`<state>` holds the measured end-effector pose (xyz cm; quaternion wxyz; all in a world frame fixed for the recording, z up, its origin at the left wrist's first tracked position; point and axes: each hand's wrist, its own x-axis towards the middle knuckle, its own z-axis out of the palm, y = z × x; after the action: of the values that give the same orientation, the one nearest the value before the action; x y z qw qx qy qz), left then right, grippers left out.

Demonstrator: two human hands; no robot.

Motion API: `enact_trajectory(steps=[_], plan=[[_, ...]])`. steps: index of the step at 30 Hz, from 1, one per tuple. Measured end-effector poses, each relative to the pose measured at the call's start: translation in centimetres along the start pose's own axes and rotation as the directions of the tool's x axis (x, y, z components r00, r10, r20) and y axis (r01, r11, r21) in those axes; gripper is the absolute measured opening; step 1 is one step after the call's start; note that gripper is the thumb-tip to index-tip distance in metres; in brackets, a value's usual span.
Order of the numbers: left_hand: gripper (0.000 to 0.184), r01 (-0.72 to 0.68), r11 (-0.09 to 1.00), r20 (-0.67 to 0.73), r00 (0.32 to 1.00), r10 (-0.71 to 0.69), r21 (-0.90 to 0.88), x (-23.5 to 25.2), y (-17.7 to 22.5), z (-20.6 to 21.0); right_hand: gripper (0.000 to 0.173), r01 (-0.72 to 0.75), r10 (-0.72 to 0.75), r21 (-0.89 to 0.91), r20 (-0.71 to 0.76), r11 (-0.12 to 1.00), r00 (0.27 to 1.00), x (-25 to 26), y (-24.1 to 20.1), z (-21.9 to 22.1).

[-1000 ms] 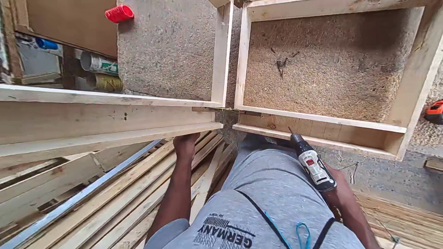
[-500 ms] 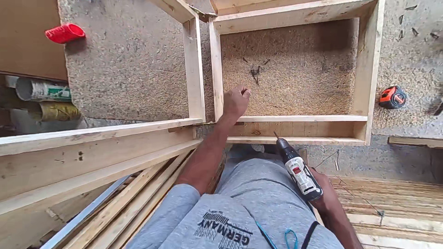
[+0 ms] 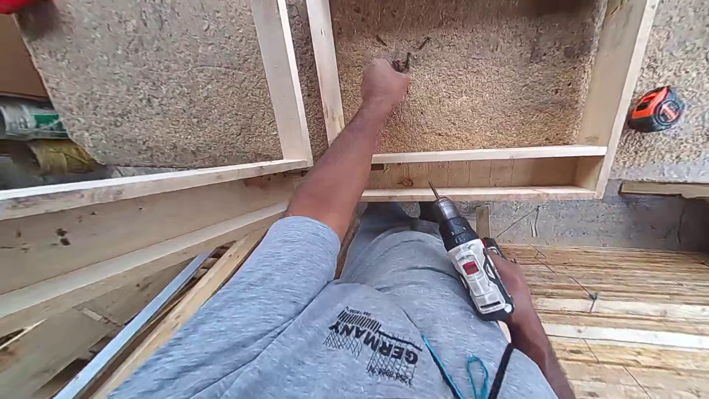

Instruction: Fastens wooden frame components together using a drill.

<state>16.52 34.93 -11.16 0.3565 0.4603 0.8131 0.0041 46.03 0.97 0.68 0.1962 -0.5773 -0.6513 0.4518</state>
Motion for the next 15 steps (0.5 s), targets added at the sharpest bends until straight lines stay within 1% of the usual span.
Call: enact_trajectory(steps=[1, 2, 3, 4, 5, 6, 7, 8, 10, 11, 15], plan=[[0.031, -0.038, 0.979, -0.033, 0.999, 0.032, -0.199, -1.2, -1.4, -0.6, 0.044, 0.031, -0.031, 0.006, 0.013, 0.999, 0.999, 0.5, -0.2, -0.2], [0.023, -0.052, 0.897, -0.023, 0.999, 0.047, -0.438, -3.1, -2.8, -1.4, 0.039, 0.061, -0.061, 0.014, 0.022, 0.998, 0.998, 1.1, -0.5, -0.4], [0.015, -0.010, 0.734, 0.039, 0.998, 0.050, -0.679, -5.6, -4.0, -2.1, 0.035, 0.090, -0.091, 0.024, 0.026, 0.996, 0.996, 1.7, -0.9, -0.5], [0.012, 0.070, 0.526, 0.120, 0.991, 0.061, -0.847, -8.4, -5.3, -2.6, 0.031, 0.111, -0.112, 0.029, 0.036, 0.993, 0.993, 2.2, -1.3, -0.5], [0.014, 0.165, 0.335, 0.198, 0.978, 0.065, -0.927, -11.4, -6.6, -2.7, 0.029, 0.126, -0.128, 0.037, 0.052, 0.991, 0.990, 2.7, -1.6, -0.4], [0.017, 0.243, 0.188, 0.258, 0.964, 0.060, -0.951, -14.1, -7.9, -2.5, 0.028, 0.144, -0.147, 0.048, 0.069, 0.988, 0.987, 3.1, -1.8, -0.2], [0.020, 0.295, 0.061, 0.298, 0.952, 0.069, -0.954, -16.1, -9.2, -2.1, 0.028, 0.175, -0.179, 0.053, 0.080, 0.983, 0.981, 3.6, -2.1, 0.2], [0.024, 0.330, -0.044, 0.325, 0.941, 0.089, -0.943, -17.6, -10.4, -1.5, 0.028, 0.210, -0.214, 0.046, 0.090, 0.977, 0.973, 4.0, -2.3, 0.6], [0.031, 0.366, -0.185, 0.350, 0.930, 0.111, -0.912, -19.7, -11.9, -1.0, 0.031, 0.263, -0.264, 0.019, 0.119, 0.965, 0.957, 4.7, -3.0, 1.4], [0.032, 0.373, -0.214, 0.355, 0.927, 0.118, -0.903, -20.4, -12.3, -1.2, 0.034, 0.274, -0.272, 0.006, 0.137, 0.962, 0.953, 4.9, -3.4, 1.8], [0.025, 0.428, -0.220, 0.422, 0.903, 0.074, -0.877, -21.5, -13.5, -1.9, 0.041, 0.259, -0.253, -0.013, 0.172, 0.966, 0.952, 5.0, -4.9, 3.3]])
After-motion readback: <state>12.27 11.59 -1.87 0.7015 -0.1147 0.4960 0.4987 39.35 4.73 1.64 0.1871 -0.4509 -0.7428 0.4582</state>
